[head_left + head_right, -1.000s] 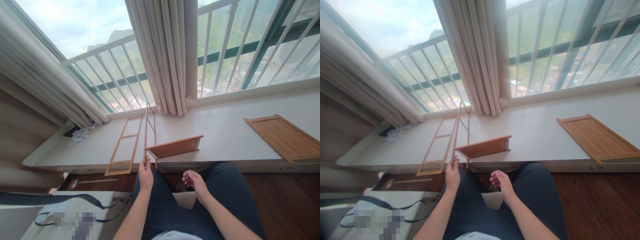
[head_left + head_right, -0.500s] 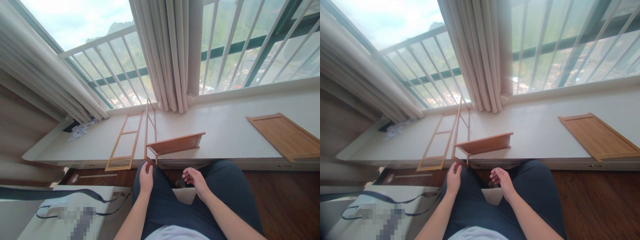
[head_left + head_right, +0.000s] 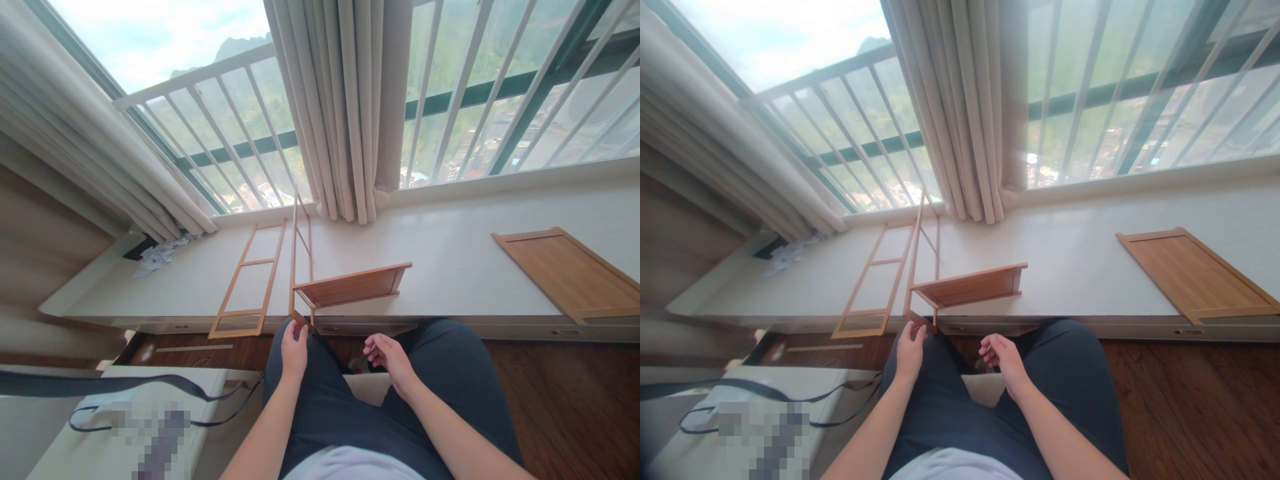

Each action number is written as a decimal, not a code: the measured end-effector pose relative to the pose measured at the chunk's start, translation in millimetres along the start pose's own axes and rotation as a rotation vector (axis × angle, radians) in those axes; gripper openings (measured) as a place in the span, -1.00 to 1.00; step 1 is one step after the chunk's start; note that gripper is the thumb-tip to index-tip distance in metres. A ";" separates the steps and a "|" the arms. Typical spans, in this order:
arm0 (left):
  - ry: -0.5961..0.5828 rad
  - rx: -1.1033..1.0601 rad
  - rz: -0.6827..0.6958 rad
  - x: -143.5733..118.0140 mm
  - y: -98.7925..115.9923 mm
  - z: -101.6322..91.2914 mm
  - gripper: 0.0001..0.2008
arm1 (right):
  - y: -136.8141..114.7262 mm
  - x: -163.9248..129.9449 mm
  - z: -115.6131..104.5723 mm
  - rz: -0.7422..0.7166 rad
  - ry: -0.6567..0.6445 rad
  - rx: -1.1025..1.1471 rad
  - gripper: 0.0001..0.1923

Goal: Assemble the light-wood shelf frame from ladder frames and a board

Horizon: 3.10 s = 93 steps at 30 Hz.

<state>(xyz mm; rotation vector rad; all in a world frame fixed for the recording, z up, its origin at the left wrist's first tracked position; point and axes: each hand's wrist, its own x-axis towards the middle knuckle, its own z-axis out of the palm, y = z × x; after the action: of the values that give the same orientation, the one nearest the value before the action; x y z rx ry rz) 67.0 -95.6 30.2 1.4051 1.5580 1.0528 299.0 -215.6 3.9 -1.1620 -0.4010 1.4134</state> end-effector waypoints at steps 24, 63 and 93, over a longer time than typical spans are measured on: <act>-0.019 0.064 -0.002 -4.9 11.0 4.2 -0.45 | 5.6 2.0 -1.3 0.023 0.009 -0.029 -0.51; -0.053 0.178 0.058 0.2 0.2 6.3 -0.53 | 7.3 3.6 -3.2 0.041 0.015 -0.055 -0.50; -0.323 0.033 0.096 -9.5 5.9 22.6 -0.60 | 4.5 -0.8 -0.2 0.059 0.022 -0.076 -0.52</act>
<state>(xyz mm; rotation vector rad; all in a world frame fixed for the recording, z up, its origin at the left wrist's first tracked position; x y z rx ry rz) 91.1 -103.0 27.8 1.5970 1.2896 0.8086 296.6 -217.5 0.6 -1.2594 -0.4106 1.4460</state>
